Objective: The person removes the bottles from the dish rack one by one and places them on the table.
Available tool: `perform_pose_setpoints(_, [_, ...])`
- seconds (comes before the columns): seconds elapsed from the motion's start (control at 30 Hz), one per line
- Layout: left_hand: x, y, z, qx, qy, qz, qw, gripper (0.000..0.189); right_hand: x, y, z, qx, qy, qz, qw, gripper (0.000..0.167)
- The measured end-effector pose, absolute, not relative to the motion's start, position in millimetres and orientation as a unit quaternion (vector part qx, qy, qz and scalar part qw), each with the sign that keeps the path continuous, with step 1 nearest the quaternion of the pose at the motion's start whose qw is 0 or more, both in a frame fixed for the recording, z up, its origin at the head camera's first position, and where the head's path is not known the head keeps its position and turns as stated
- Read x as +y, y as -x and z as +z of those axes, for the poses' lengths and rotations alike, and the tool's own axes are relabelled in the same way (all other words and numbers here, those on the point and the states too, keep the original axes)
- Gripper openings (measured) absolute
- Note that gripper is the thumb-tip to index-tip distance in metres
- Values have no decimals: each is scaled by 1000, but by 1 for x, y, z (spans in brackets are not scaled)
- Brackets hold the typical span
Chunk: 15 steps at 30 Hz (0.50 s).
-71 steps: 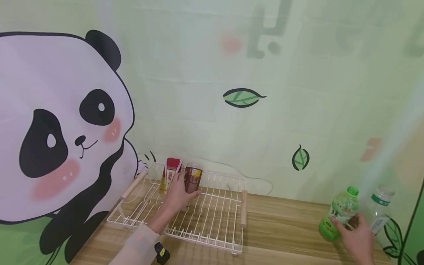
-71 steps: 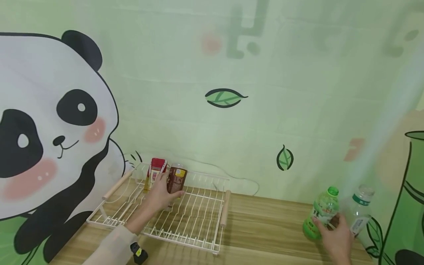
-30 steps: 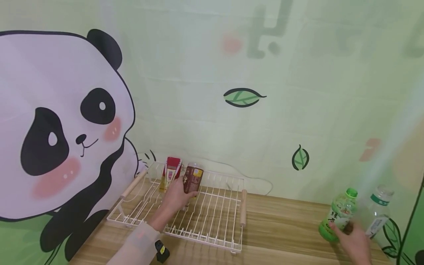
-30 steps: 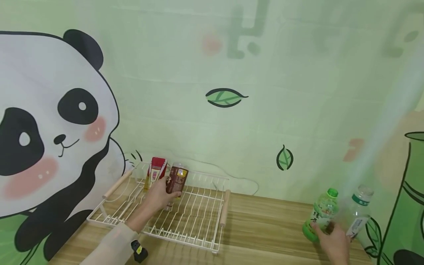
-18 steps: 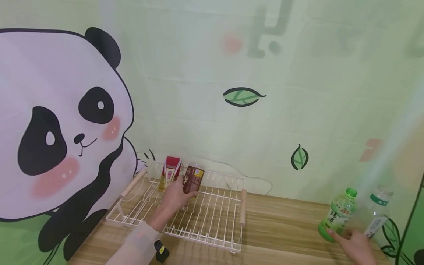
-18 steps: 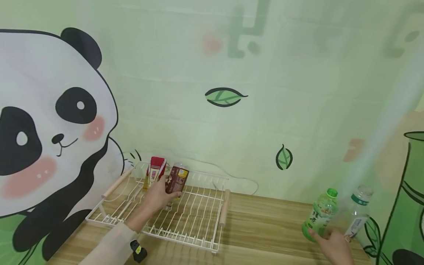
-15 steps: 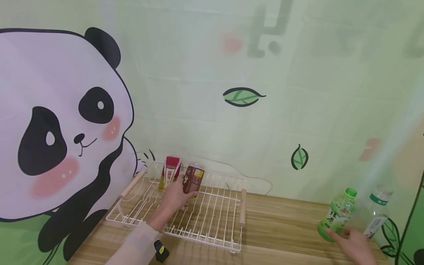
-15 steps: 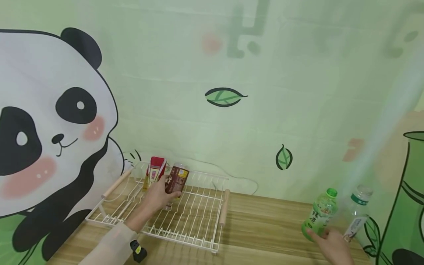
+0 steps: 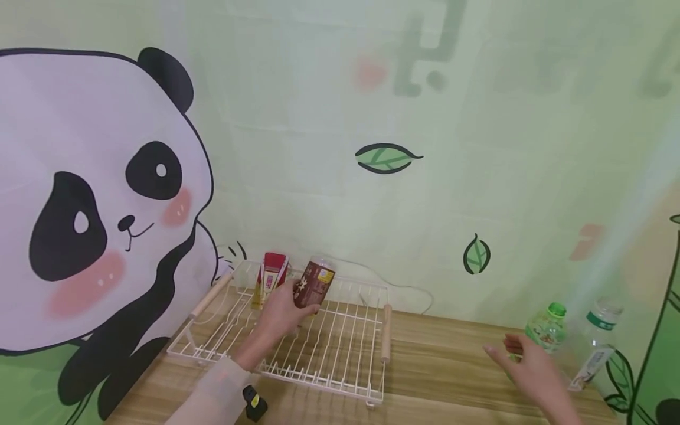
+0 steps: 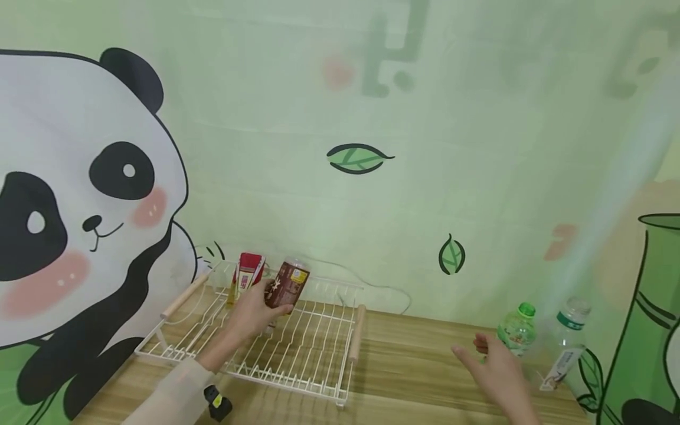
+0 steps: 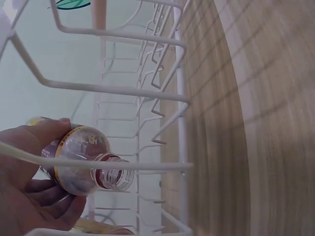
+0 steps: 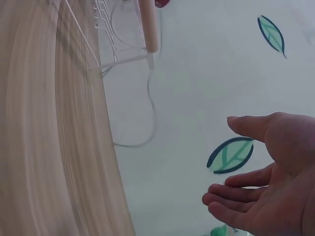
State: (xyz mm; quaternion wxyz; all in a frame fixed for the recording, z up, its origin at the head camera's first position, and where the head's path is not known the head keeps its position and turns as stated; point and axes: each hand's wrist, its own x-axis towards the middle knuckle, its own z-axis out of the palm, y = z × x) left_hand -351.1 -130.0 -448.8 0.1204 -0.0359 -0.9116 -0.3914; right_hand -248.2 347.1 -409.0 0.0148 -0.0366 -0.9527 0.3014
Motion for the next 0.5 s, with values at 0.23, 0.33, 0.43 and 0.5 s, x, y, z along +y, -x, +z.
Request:
perform_pose_setpoints(0.23, [-124,344,-436,-911,101,-373,147,82,317,250,-399,-946,-27,309,94,95])
perform_pose_setpoints(0.33, [-119,341,-429,-903,136,-380,145,82,304,250,-393,-934,-65,326,132,89])
perform_pose_setpoints(0.43, [-112,334,-423,-899,164,-381,142,81,290,248,-386,-926,-98,329,158,83])
perform_pose_setpoints(0.5, [-108,329,-417,-896,181,-380,142,80,281,248,-382,-925,-116,317,173,80])
